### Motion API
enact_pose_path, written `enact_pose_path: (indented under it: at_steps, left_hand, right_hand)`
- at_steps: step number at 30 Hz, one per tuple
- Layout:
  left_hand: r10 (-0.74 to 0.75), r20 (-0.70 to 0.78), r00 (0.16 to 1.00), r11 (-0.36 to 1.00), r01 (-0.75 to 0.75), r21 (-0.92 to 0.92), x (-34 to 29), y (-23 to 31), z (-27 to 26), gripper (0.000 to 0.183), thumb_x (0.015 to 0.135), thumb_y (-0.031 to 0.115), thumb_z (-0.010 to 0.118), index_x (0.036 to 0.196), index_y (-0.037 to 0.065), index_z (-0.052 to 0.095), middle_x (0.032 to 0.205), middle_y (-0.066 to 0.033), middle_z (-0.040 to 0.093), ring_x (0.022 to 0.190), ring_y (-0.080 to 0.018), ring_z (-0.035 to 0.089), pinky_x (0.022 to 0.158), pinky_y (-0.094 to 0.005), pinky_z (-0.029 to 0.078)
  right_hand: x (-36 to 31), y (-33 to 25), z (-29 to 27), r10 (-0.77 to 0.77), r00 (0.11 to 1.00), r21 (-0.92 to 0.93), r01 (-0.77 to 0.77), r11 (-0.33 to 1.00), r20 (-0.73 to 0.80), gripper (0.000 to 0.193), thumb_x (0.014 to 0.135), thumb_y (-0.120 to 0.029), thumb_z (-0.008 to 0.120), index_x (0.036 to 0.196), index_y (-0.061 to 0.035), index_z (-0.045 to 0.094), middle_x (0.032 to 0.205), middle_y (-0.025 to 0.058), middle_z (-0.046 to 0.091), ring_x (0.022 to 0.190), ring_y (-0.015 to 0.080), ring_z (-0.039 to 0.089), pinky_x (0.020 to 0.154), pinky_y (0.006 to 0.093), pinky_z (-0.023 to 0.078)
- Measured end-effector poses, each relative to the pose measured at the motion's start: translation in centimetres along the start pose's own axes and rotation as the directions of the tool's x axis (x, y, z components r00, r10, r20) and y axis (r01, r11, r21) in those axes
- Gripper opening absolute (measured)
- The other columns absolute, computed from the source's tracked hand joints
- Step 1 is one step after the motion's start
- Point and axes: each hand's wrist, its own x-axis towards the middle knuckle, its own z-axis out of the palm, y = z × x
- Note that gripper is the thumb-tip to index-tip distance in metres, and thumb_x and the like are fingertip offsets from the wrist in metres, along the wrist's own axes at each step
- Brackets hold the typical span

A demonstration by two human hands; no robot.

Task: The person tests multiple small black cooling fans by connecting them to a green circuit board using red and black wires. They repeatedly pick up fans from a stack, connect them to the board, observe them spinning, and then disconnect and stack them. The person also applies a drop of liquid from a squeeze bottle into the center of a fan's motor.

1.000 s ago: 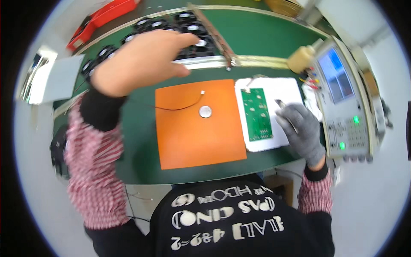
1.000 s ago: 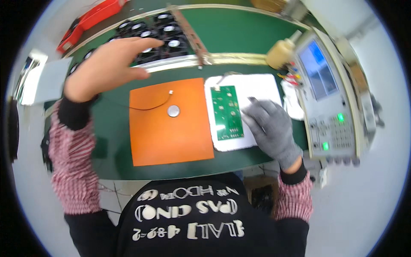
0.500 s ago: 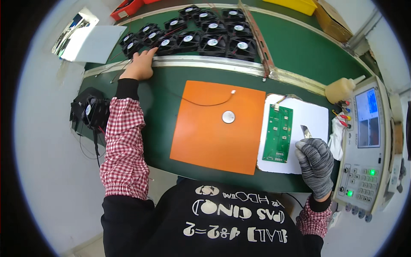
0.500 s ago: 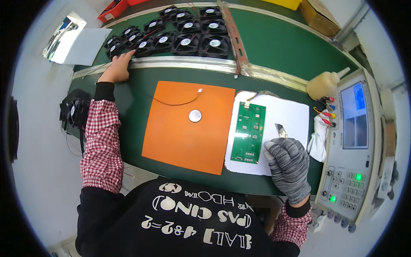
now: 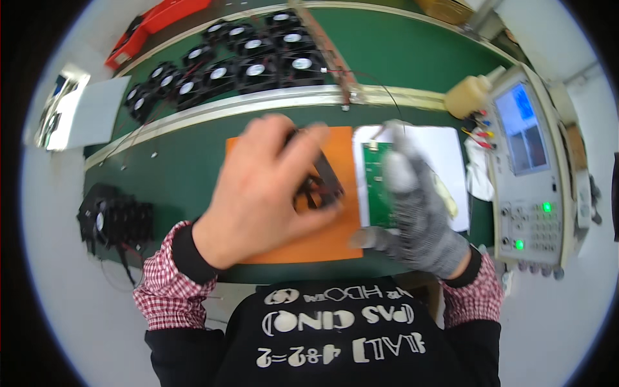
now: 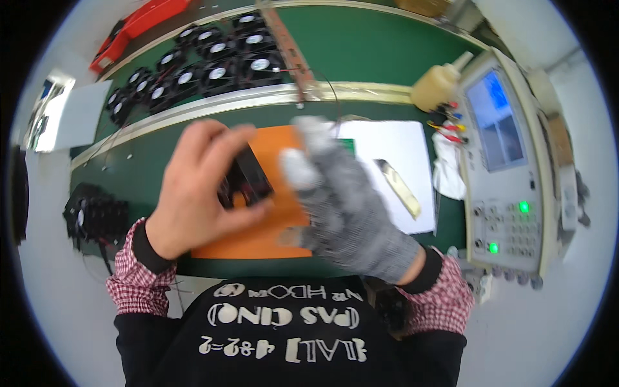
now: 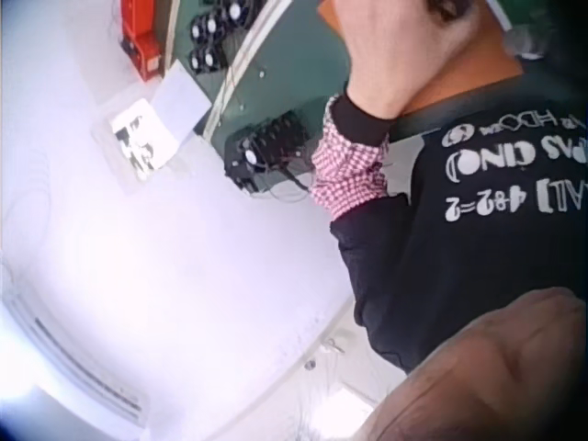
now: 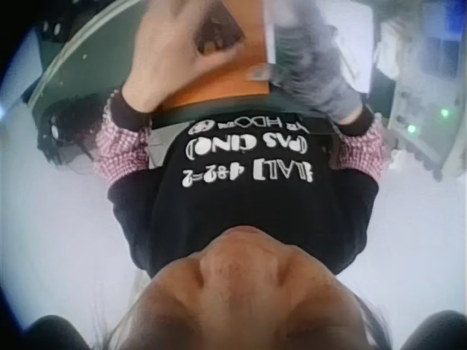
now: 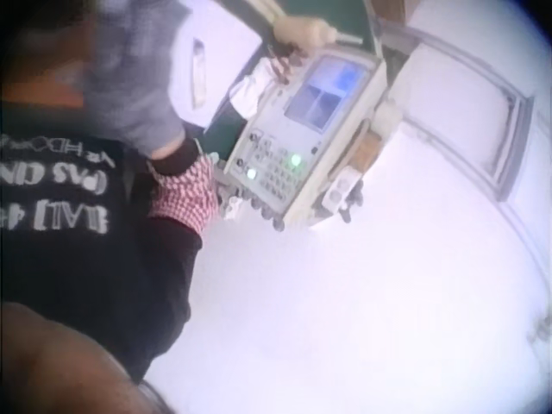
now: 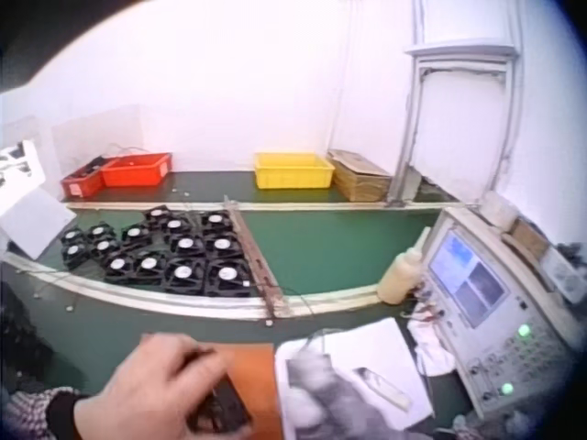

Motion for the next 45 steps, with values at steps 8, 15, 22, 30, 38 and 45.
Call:
enact_pose_path:
  at_steps: [8,15,22,30,38,45]
  left_hand:
    - [-0.460,-0.270,0.846,0.810,0.276,-0.517,1.2,-9.0,-4.0,0.026,0.098,0.024,0.046,0.103,0.001,0.057,0.093,-0.0057,0.051,0.089,-0.0137,0.049,0.080,-0.0278,0.040]
    - [-0.189,0.221,0.957,0.982,0.184,0.045,-0.9,-1.7,5.0,0.051,0.079,0.041,0.072,0.099,-0.001,0.050,0.097,-0.0166,0.048,0.085,-0.0326,0.055,0.070,-0.0434,0.046]
    - [0.061,0.368,0.928,0.939,0.072,-0.336,-1.5,-5.3,2.4,0.107,0.052,0.053,0.088,0.136,0.002,0.045,0.138,-0.0172,0.044,0.129,-0.0373,0.039,0.108,-0.0462,0.033]
    - [0.020,0.276,0.961,0.955,0.063,-0.289,-3.4,-3.6,5.4,0.104,0.045,0.033,0.093,0.134,0.006,0.047,0.124,-0.0135,0.051,0.114,-0.0346,0.046,0.098,-0.0458,0.036]
    - [0.242,-0.039,0.969,0.941,-0.244,-0.233,-3.3,-1.1,0.1,0.077,0.065,0.039,0.083,0.126,0.002,0.054,0.115,-0.0135,0.058,0.102,-0.0319,0.054,0.090,-0.0423,0.041]
    - [0.125,-0.001,0.992,0.832,-0.105,-0.544,-2.9,-0.6,-1.3,0.059,0.082,0.042,0.072,0.118,-0.001,0.052,0.096,-0.0124,0.060,0.086,-0.0283,0.058,0.082,-0.0409,0.046]
  right_hand:
    - [-3.0,5.3,-4.2,0.275,0.961,-0.444,-0.237,0.864,0.022,0.023,0.075,-0.007,0.067,0.097,-0.0084,0.070,0.092,0.0087,0.058,0.094,0.0274,0.057,0.079,0.0370,0.049]
    - [-2.9,6.1,-0.6,0.514,0.855,0.230,-0.514,0.827,0.061,0.015,0.080,-0.008,0.073,0.094,-0.0033,0.070,0.079,0.0106,0.062,0.072,0.0244,0.063,0.070,0.0327,0.051]
    - [-3.9,7.1,0.9,0.542,0.829,0.269,-0.557,0.786,0.135,0.015,0.074,0.002,0.076,0.086,-0.0017,0.068,0.084,0.0061,0.065,0.077,0.0155,0.064,0.072,0.0282,0.052]
    - [-3.6,7.3,0.8,0.547,0.817,0.187,-0.575,0.797,0.181,0.019,0.070,-0.003,0.079,0.087,-0.0017,0.070,0.085,0.0078,0.062,0.078,0.0206,0.062,0.071,0.0302,0.051]
    - [-4.4,7.8,0.9,0.499,0.851,0.186,-0.523,0.832,0.166,0.020,0.070,-0.007,0.080,0.088,-0.0022,0.071,0.091,0.0092,0.064,0.086,0.0242,0.063,0.079,0.0332,0.052]
    - [-4.0,7.5,0.7,0.458,0.874,0.110,-0.477,0.872,0.162,0.017,0.072,-0.009,0.078,0.085,-0.0032,0.069,0.089,0.0102,0.063,0.086,0.0259,0.063,0.078,0.0352,0.052]
